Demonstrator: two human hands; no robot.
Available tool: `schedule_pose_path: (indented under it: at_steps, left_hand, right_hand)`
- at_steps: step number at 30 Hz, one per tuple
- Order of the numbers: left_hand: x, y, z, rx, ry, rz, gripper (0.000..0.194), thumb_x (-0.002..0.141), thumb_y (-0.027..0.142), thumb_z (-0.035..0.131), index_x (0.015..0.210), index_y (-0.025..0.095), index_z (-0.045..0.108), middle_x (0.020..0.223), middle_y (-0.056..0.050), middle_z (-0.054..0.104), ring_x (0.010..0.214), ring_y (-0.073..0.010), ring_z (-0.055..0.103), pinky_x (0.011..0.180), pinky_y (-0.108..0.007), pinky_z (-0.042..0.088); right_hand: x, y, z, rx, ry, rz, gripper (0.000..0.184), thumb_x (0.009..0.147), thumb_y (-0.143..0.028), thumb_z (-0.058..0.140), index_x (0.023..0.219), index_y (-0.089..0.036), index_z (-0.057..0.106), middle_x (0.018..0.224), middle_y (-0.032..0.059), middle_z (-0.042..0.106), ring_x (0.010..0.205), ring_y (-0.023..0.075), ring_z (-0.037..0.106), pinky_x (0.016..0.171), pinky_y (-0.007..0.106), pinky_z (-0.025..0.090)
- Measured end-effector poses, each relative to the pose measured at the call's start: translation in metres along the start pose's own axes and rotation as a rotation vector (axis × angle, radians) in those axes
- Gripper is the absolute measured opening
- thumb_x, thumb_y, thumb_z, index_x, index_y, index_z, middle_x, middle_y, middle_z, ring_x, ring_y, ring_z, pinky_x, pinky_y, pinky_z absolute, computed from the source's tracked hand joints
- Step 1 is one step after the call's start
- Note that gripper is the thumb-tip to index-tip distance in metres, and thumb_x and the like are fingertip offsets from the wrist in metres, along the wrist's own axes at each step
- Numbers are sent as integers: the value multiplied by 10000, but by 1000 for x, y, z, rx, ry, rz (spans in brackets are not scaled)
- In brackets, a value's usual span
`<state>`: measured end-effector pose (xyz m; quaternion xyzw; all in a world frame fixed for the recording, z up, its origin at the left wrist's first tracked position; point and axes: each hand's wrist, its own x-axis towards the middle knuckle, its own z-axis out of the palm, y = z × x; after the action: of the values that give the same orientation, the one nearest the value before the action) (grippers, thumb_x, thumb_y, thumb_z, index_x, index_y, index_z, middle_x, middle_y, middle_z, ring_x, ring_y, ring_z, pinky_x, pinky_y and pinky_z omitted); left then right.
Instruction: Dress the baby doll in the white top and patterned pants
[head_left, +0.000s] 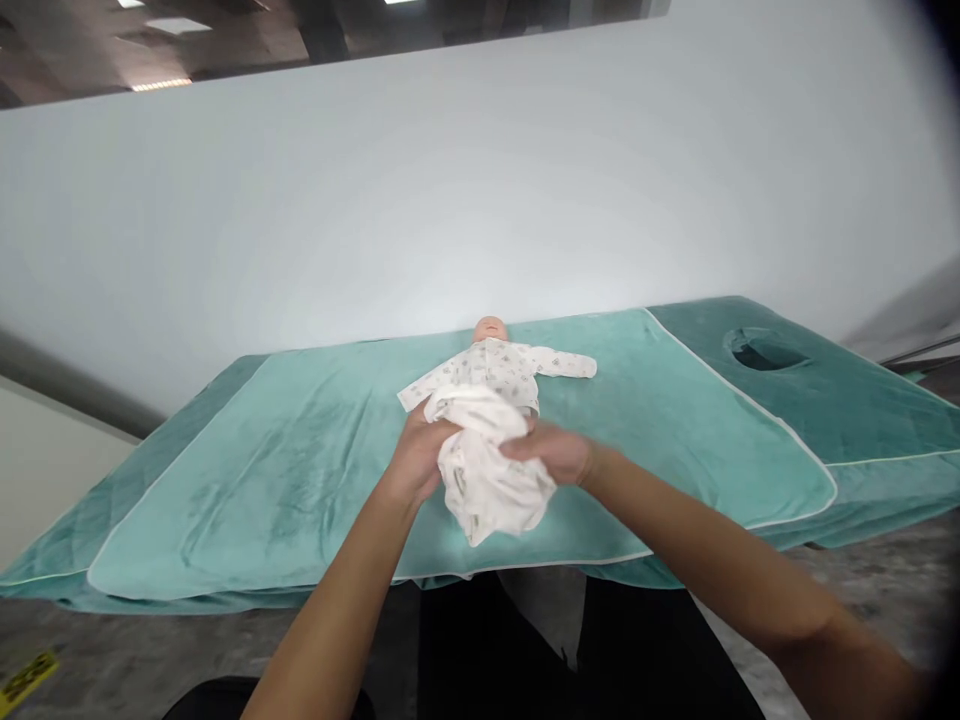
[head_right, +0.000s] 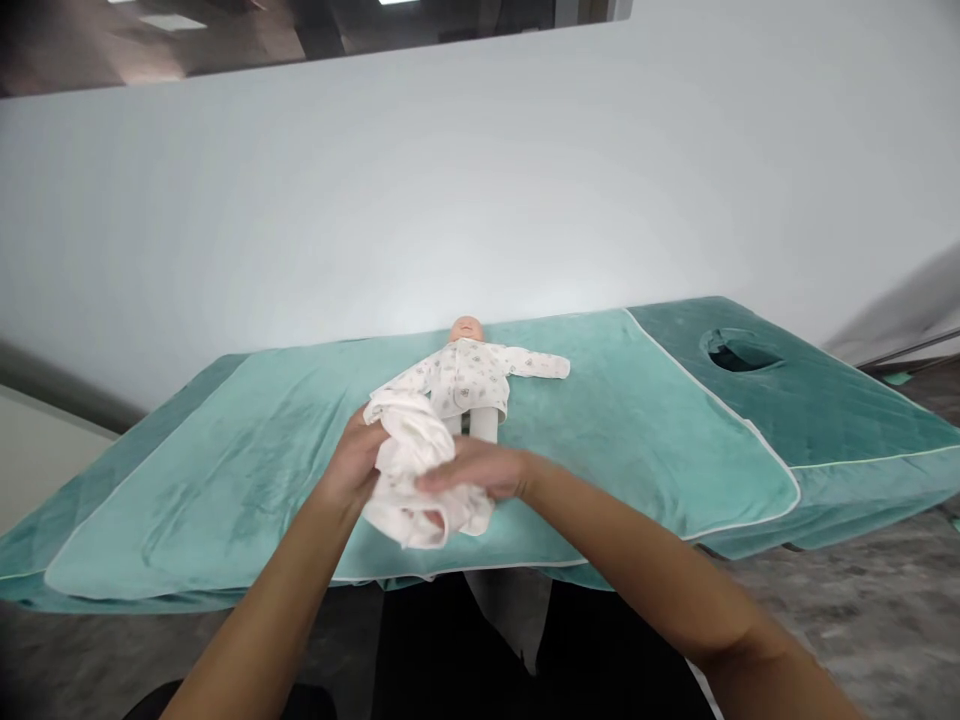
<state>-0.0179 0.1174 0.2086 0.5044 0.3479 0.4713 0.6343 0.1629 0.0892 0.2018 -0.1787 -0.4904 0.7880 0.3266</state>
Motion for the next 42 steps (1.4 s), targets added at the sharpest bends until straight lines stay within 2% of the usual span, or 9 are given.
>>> schedule_pose_path:
  at_steps: [4, 9, 12, 17, 22, 26, 31, 38, 42]
  left_hand:
    - [-4, -6, -2, 131, -34, -136, 366, 689, 295, 806, 1009, 136, 723, 978, -84, 756, 831, -233, 701, 628, -251, 505]
    - [-7, -8, -21, 145, -162, -222, 378, 770, 390, 769, 1020, 109, 729, 963, -126, 753, 872, -264, 700, 641, -276, 504]
    - [-8, -9, -29, 143, -258, -258, 494, 802, 487, 740, 1132, 121, 702, 1054, -151, 740, 967, -292, 697, 707, -299, 531]
    - [-15, -7, -16, 225, -288, -142, 760, 779, 415, 790, 1451, 263, 470, 1416, -119, 577, 1236, -305, 589, 946, -359, 523]
    - [-15, -9, -3, 276, -248, -217, 667, 759, 351, 806, 1356, 207, 544, 1302, -128, 656, 1156, -323, 638, 882, -370, 545]
    - [-12, -14, -6, 400, -250, -176, 569, 777, 331, 771, 1297, 198, 583, 1200, -97, 699, 1071, -292, 663, 866, -354, 529]
    - [-13, -14, 3, 781, -207, -34, 277, 842, 351, 670, 1077, 206, 649, 1035, -52, 714, 943, -255, 655, 798, -338, 496]
    - [-38, 0, 14, 641, -517, -247, 425, 848, 394, 674, 1239, 238, 609, 1198, -73, 682, 1075, -271, 640, 856, -345, 501]
    - [-41, -16, 6, 688, -621, -289, 432, 803, 359, 704, 1215, 263, 617, 1205, -42, 671, 1077, -263, 629, 843, -331, 498]
  right_hand:
    - [7, 20, 1, -64, -308, 152, 418, 695, -444, 849, 919, -122, 707, 847, 63, 729, 766, 172, 679, 678, 261, 541]
    - [17, 34, -10, 110, 26, -49, 508, 765, -651, 688, 674, -155, 619, 576, 6, 597, 436, 99, 506, 370, 211, 393]
    - [20, 41, -17, 79, 179, -16, 545, 783, -685, 645, 701, -146, 629, 542, 9, 588, 331, 87, 425, 261, 221, 262]
    - [19, 51, -23, 30, 478, -88, 485, 734, -582, 782, 922, -152, 659, 619, 7, 647, 432, 109, 537, 385, 214, 410]
    - [7, 62, -39, -18, 364, -35, 497, 771, -563, 751, 1009, -132, 681, 633, 15, 659, 395, 123, 509, 375, 251, 398]
    - [-7, 51, -46, -21, 372, -123, 488, 742, -501, 792, 1075, -164, 675, 881, 49, 723, 746, 183, 678, 695, 292, 547]
    - [-20, 36, -25, -283, 241, -57, 424, 686, -375, 851, 1029, -190, 685, 1008, 33, 712, 995, 218, 643, 899, 338, 502]
    - [-45, 91, -4, -447, 721, -18, 172, 778, -244, 639, 942, -206, 669, 918, 24, 708, 848, 222, 638, 745, 342, 495]
    - [-62, 129, 2, -657, 951, -83, 160, 748, -205, 588, 903, -230, 611, 874, 17, 668, 805, 226, 605, 715, 343, 466]
